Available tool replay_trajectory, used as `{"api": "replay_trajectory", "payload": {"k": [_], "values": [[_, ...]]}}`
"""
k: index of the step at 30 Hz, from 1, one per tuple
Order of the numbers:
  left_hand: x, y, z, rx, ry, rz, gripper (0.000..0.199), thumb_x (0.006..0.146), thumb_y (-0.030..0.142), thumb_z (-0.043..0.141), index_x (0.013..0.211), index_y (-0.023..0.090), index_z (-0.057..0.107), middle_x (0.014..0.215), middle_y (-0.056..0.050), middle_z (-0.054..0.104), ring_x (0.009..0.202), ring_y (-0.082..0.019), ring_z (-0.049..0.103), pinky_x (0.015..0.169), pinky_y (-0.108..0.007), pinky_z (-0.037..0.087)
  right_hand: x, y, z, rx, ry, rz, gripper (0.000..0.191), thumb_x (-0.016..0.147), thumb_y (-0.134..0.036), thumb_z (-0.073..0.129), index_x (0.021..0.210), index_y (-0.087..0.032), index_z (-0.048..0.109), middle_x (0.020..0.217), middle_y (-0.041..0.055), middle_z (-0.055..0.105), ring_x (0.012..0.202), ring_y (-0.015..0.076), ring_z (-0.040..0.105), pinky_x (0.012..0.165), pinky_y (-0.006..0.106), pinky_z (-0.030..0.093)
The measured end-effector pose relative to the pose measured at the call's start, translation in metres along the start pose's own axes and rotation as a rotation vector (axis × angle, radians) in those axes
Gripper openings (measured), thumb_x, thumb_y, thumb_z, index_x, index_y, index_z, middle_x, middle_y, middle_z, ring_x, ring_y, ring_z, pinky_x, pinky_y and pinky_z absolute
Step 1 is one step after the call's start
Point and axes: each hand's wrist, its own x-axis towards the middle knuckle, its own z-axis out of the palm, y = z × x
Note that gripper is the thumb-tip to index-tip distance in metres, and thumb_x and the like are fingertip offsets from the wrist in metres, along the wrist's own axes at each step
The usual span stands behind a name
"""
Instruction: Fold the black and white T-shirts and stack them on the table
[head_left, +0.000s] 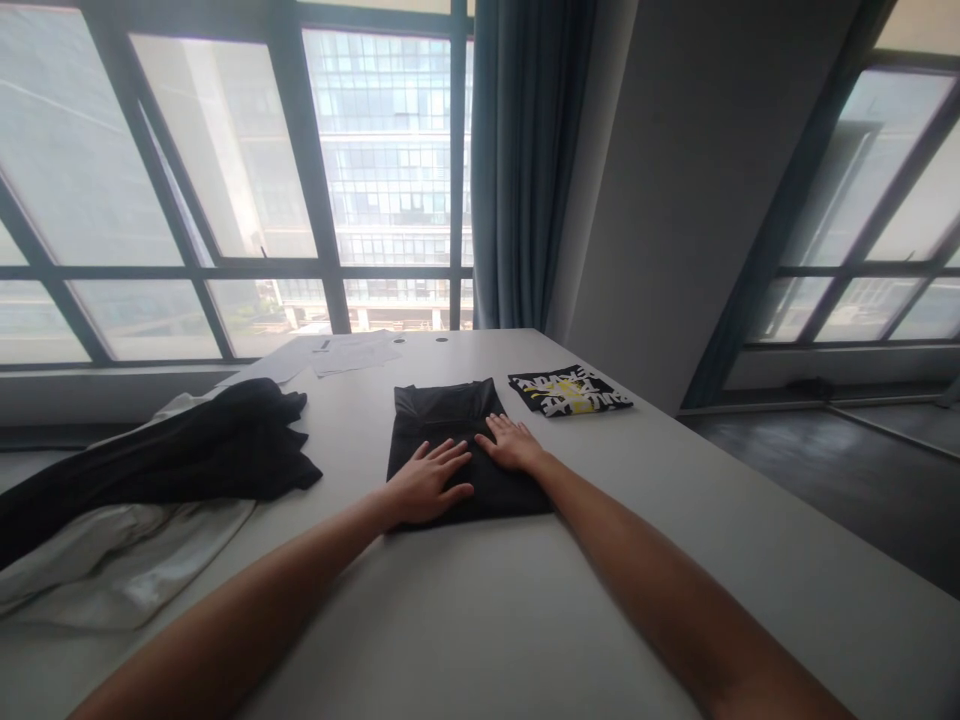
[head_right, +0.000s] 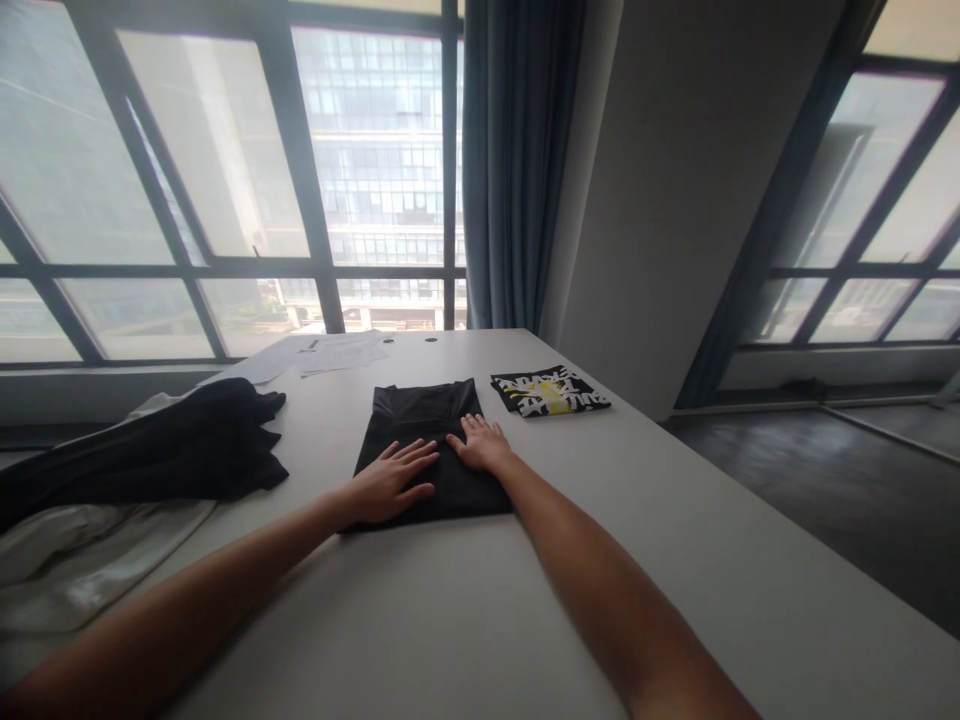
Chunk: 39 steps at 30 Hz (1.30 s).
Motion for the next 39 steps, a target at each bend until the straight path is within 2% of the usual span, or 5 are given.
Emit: {"api": "replay_trajectory", "payload": {"k": [11,19,24,33,39], "values": [[0.007,-0.021,0.0,0.007,-0.047,-0.135,0.065,0.095,0.065,0.034,0.152,0.035,0.033,0.162,0.0,0.022,0.151,-0.027,0.012,0.12,-0.054,0.006,-0.012,-0.014,-0.01,0.093,0.413,-0.067,0.05,0.099,-0.039,0.037,0.138,-0.014,0.054,0.143,0.0125,0.053,0.133,0.0222,0.046,0.116,0.036,0.023],[0.007,-0.062,-0.007,0.012,0.164,-0.213,0.056,0.095,0.057,0.036,0.137,0.025,0.056,0.152,-0.004,0.045,0.145,-0.025,0.033,0.12,-0.044,0.023,-0.026,-0.03,-0.023,0.218,-0.013,-0.544,0.075,0.068,-0.059,0.077,0.133,-0.023,0.062,0.148,0.006,0.047,0.132,0.0251,0.047,0.111,0.03,0.036],[0.005,-0.059,-0.007,-0.002,0.259,-0.175,0.049,0.094,0.053,0.041,0.124,0.023,0.066,0.139,-0.005,0.059,0.132,-0.025,0.049,0.113,-0.036,0.037,-0.038,-0.044,-0.036,0.061,0.004,-0.612,0.064,0.072,-0.05,0.076,0.13,-0.027,0.063,0.143,0.0052,0.052,0.121,0.0269,0.057,0.104,0.033,0.043],[-0.005,-0.042,-0.057,-0.007,-0.098,-0.058,0.08,0.069,0.065,0.07,0.136,0.024,0.057,0.133,-0.008,0.063,0.114,-0.03,0.062,0.094,-0.033,0.051,-0.051,-0.062,-0.055,-0.172,0.154,-0.456,0.027,0.094,-0.029,0.048,0.111,-0.021,0.067,0.108,0.0095,0.071,0.099,0.0254,0.066,0.083,0.03,0.045],[-0.011,-0.033,-0.092,0.317,-0.048,-0.229,0.024,0.078,0.021,0.057,0.095,0.017,0.074,0.094,-0.01,0.074,0.085,-0.026,0.069,0.07,-0.031,0.052,-0.046,-0.042,-0.075,-0.118,0.283,-0.351,0.032,0.094,-0.045,0.055,0.116,-0.023,0.063,0.105,0.0084,0.072,0.096,0.0248,0.067,0.08,0.029,0.043]]}}
